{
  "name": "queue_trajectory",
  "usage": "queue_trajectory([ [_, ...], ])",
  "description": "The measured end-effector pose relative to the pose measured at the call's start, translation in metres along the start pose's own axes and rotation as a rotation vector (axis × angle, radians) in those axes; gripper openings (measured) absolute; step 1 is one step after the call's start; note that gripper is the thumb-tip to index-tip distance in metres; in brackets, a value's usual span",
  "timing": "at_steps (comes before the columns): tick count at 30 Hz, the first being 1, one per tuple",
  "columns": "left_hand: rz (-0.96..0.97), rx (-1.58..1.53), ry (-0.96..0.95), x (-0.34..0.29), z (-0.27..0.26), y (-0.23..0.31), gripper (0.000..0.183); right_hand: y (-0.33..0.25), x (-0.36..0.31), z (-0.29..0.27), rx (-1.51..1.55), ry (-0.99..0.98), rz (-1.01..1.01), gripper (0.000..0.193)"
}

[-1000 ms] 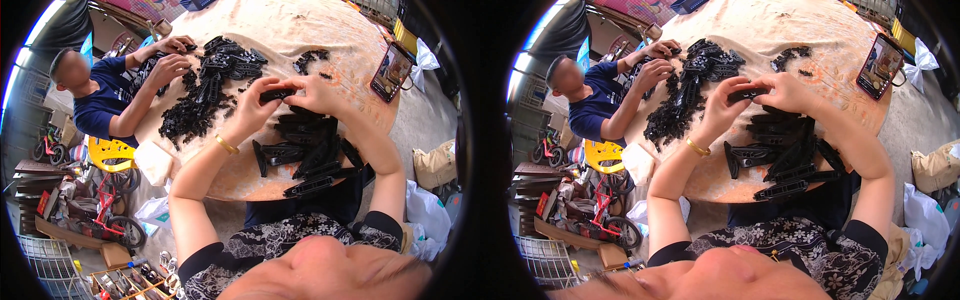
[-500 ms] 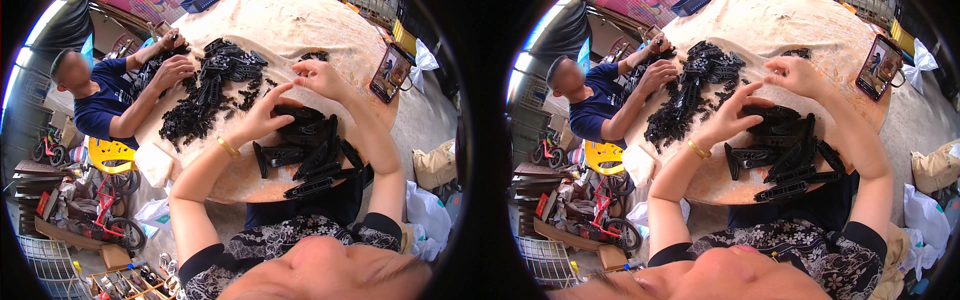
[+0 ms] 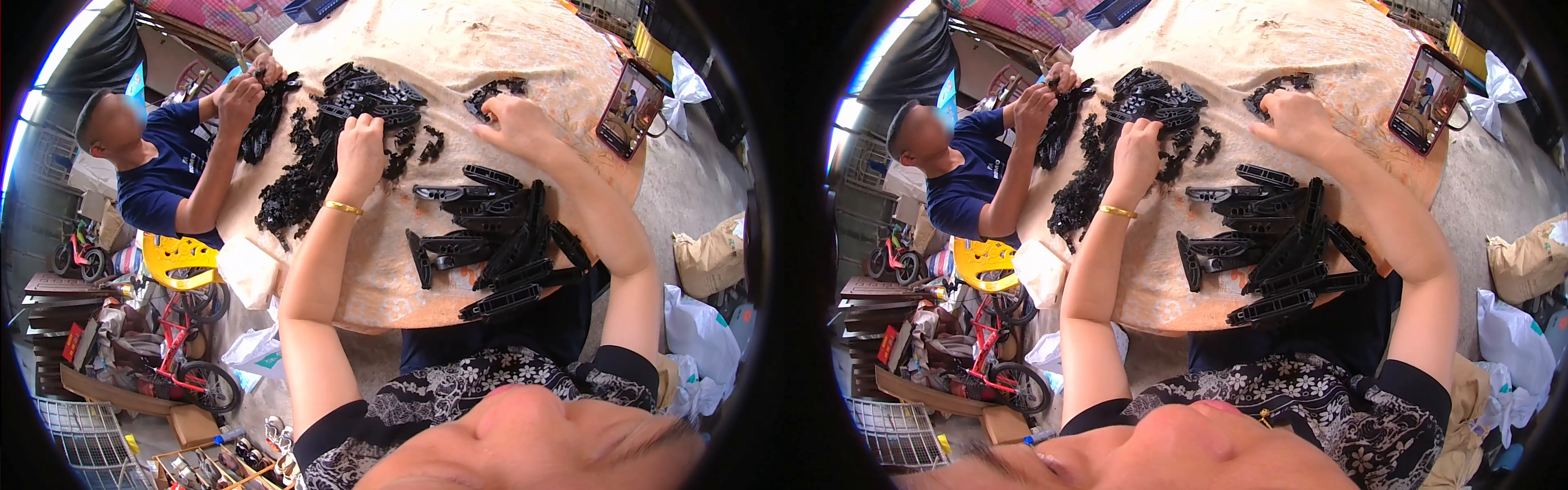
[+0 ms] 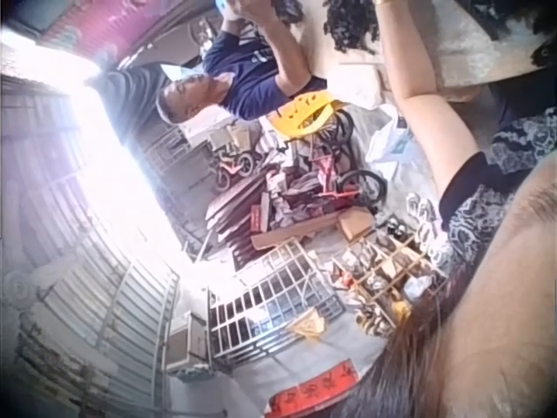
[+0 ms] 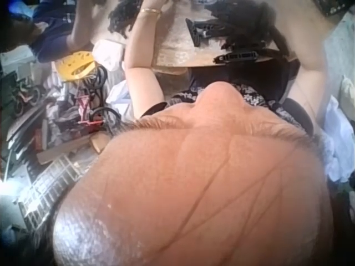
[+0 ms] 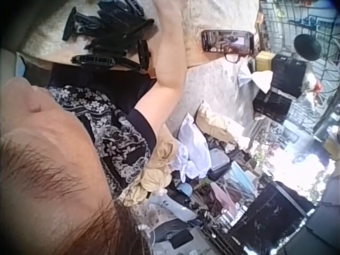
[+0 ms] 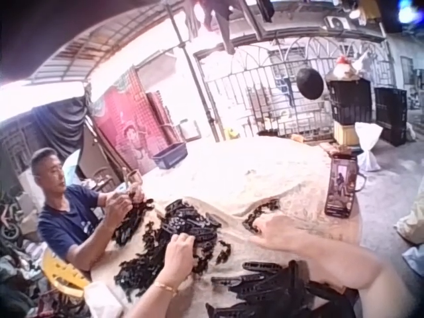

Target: The person assembles plastic components by hand, attaching small clips and connectors onto larger plastic frames at a table.

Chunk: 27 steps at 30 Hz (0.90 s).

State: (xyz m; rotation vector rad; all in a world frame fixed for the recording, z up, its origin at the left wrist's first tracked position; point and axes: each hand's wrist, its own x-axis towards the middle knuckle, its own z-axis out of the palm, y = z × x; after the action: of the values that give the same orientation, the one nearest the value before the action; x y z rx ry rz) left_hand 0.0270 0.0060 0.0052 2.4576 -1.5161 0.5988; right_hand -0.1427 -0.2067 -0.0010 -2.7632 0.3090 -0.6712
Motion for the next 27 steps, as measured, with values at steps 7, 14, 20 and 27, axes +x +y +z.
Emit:
queue_trajectory([
  [7,-0.119,-0.474,0.267,0.001,-0.028,0.028,0.015,0.007,0.002,0.007,-0.032,0.029,0.023,0.015],
  [14,-0.754,-1.853,0.034,-0.008,-0.012,0.040,0.022,-0.026,-0.002,-0.007,0.636,0.092,-0.094,0.015],
  [20,-0.777,-2.061,-0.146,-0.016,-0.016,0.058,0.027,-0.049,-0.011,-0.011,0.719,0.074,-0.261,0.018],
  [27,-0.742,-2.079,-0.279,-0.019,-0.018,0.061,0.025,-0.047,-0.014,-0.007,0.616,0.130,-0.244,0.018],
])
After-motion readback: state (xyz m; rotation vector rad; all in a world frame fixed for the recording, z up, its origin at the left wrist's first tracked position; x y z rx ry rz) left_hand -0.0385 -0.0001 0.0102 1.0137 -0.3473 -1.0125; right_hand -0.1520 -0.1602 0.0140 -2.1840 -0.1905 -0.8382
